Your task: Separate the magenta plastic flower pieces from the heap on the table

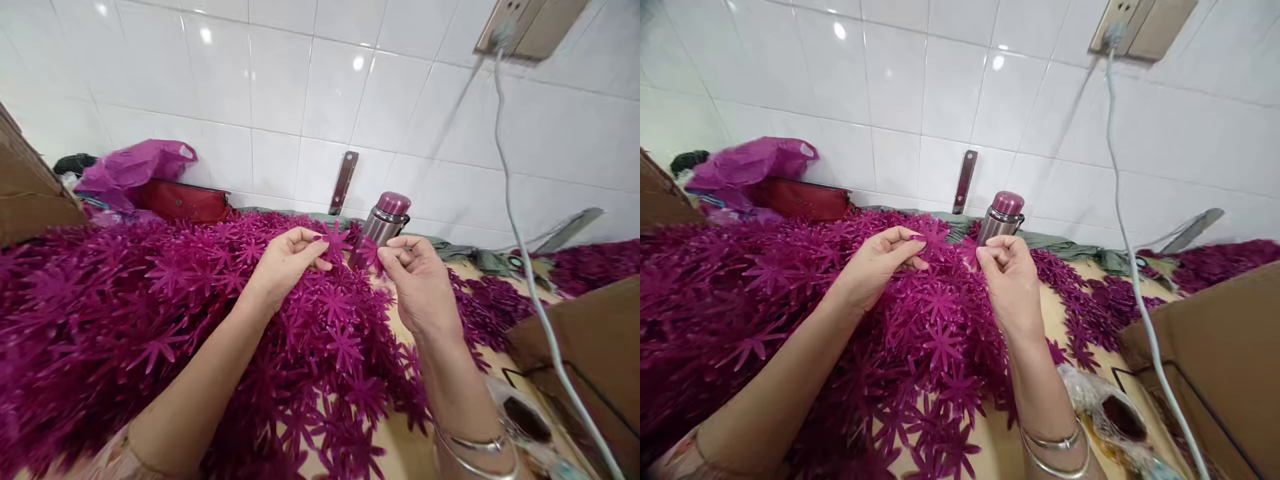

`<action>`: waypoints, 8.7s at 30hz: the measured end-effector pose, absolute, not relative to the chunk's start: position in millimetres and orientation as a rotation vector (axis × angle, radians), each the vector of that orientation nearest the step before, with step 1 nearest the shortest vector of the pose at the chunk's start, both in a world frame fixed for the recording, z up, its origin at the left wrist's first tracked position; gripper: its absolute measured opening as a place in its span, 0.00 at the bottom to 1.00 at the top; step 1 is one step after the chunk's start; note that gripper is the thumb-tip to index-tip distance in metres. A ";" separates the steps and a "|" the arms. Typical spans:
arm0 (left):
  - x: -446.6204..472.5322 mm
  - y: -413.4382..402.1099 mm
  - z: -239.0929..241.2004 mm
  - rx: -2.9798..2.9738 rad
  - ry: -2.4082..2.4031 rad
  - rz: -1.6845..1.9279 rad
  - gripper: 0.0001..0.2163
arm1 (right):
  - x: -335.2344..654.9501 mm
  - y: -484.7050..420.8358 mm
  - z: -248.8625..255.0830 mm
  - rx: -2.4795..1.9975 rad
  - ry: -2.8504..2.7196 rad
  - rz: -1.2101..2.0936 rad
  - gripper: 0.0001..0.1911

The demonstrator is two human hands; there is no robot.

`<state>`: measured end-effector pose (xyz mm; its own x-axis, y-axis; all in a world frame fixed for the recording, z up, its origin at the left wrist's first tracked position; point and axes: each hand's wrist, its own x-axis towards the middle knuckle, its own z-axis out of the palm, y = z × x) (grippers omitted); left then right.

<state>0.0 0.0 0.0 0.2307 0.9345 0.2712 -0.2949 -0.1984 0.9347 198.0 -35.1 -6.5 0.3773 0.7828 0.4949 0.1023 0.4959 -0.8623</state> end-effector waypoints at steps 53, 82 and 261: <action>14.1 -13.3 2.5 1.480 0.584 1.168 0.08 | 175.4 -52.5 -0.1 -1.171 -1.642 0.057 0.09; 13.4 -6.8 -2.5 1.421 0.565 1.205 0.13 | 171.4 -54.7 -0.9 -1.196 -1.569 -0.216 0.10; 5.8 -1.4 -5.8 1.639 0.641 1.148 0.08 | 170.6 -39.6 -11.6 -0.954 -1.132 0.924 0.28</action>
